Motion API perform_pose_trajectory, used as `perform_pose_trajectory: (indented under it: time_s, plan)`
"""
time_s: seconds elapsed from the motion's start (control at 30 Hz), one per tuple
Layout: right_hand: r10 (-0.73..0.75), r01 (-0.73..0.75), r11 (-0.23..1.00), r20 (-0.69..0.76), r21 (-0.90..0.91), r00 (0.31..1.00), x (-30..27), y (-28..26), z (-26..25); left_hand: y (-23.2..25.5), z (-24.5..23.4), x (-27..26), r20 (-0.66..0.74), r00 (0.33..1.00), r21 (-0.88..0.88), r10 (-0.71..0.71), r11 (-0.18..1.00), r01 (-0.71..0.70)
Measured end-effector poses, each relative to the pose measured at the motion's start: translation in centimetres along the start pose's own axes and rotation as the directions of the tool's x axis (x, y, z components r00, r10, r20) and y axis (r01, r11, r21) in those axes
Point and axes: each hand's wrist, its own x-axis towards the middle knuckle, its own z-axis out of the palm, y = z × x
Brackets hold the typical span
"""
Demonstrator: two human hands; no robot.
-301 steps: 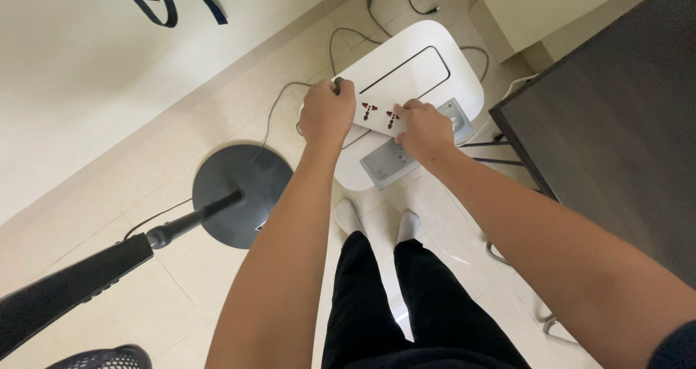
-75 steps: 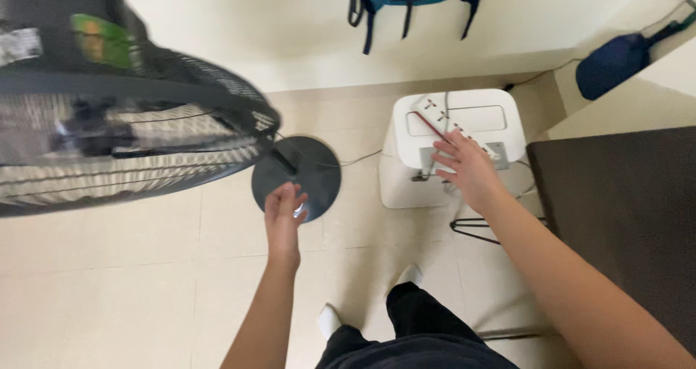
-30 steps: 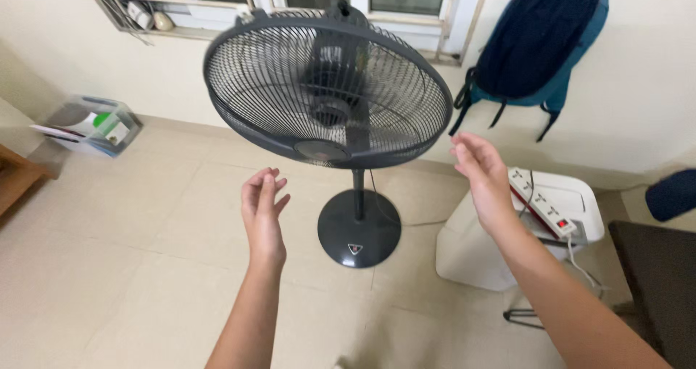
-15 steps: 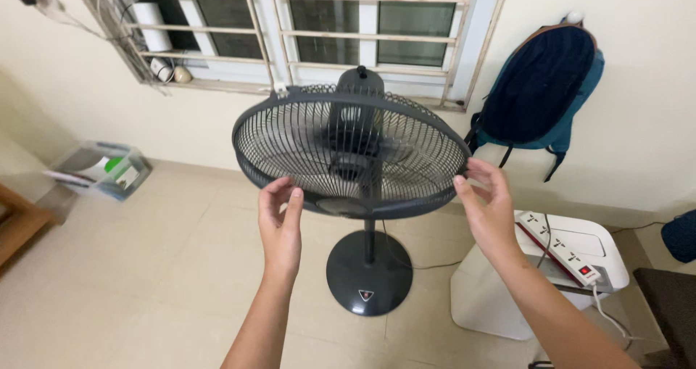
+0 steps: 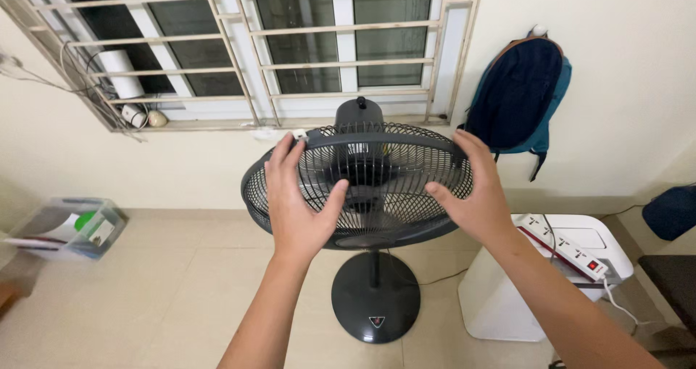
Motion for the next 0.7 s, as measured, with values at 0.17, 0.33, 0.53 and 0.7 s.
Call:
perform_pose_trajectory:
  time_s: [0.17,0.33,0.53,0.7]
  plan:
    - [-0.022,0.023,0.996,0.003,-0.083,1.0,1.3,-2.7,0.8,-0.5,0.2,1.9,-0.013,0.999,0.035,0.031,0.999,-0.03]
    - [-0.103,0.101,0.983,-0.004,-0.156,0.995,2.9,-5.1,1.5,-1.0,0.2,4.1,0.045,0.996,-0.037,-0.071,0.997,0.073]
    - [-0.196,0.21,0.964,0.101,-0.162,0.975,5.7,-7.3,2.4,-1.7,0.6,6.6,0.014,1.0,0.048,0.012,0.999,-0.013]
    - [-0.325,0.353,0.917,0.168,-0.183,0.931,7.0,-8.6,3.3,-2.2,2.3,7.5,-0.077,0.996,0.037,0.054,0.998,-0.051]
